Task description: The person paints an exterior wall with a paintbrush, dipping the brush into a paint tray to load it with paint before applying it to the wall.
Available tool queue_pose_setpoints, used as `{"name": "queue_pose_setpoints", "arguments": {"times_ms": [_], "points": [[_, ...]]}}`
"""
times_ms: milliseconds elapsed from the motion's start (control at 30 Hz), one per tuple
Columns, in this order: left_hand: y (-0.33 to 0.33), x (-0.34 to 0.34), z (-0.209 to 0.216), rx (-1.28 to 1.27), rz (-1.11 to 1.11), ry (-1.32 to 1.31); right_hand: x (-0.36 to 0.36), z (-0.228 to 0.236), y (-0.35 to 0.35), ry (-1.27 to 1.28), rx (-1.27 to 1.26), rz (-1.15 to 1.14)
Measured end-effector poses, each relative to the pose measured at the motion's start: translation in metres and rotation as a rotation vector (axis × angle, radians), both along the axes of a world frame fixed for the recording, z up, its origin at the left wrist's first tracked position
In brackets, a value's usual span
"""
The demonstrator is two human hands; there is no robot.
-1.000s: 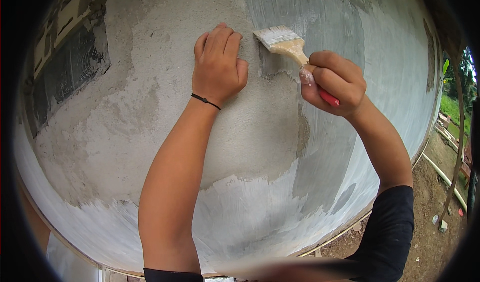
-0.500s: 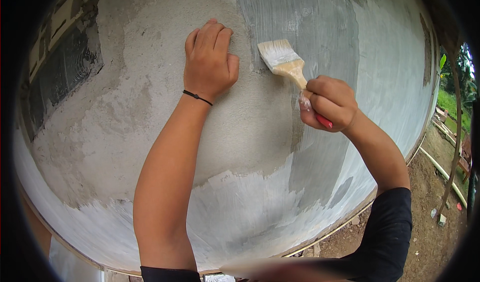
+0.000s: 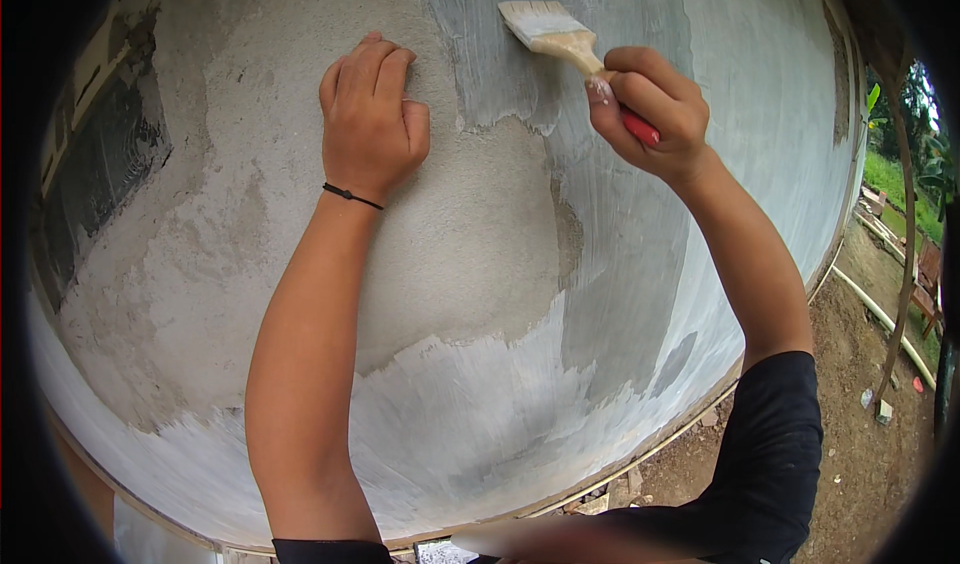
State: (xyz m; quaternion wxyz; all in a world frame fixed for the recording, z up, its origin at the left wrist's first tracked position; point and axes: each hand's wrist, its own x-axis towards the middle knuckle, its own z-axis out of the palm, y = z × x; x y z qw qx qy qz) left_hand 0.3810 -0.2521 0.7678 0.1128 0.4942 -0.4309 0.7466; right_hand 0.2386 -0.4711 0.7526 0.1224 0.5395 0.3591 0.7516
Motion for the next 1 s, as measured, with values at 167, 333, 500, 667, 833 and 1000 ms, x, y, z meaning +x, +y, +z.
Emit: {"name": "queue_pose_setpoints", "arguments": {"times_ms": [167, 333, 500, 667, 833, 1000], "points": [[0.000, 0.000, 0.002, 0.017, 0.032, -0.013, -0.014, -0.095, -0.014, 0.177, -0.105, 0.021], [-0.001, 0.000, 0.001, 0.016, 0.044, -0.014, -0.047, -0.105, -0.015, 0.223, 0.012, 0.103], [0.000, -0.001, 0.000, 0.019, 0.064, -0.012, -0.037, -0.044, -0.018, 0.037, 0.070, 0.050], [0.001, 0.000, 0.003, 0.026, 0.071, -0.044, -0.015, -0.062, -0.038, 0.139, -0.061, 0.012], [0.003, -0.002, 0.003, 0.030, 0.087, -0.023, -0.023, -0.159, -0.057, 0.247, -0.178, 0.042], [0.003, -0.003, 0.004, 0.035, 0.066, -0.009, -0.061, -0.171, -0.069, 0.623, -0.026, 0.212]]}}
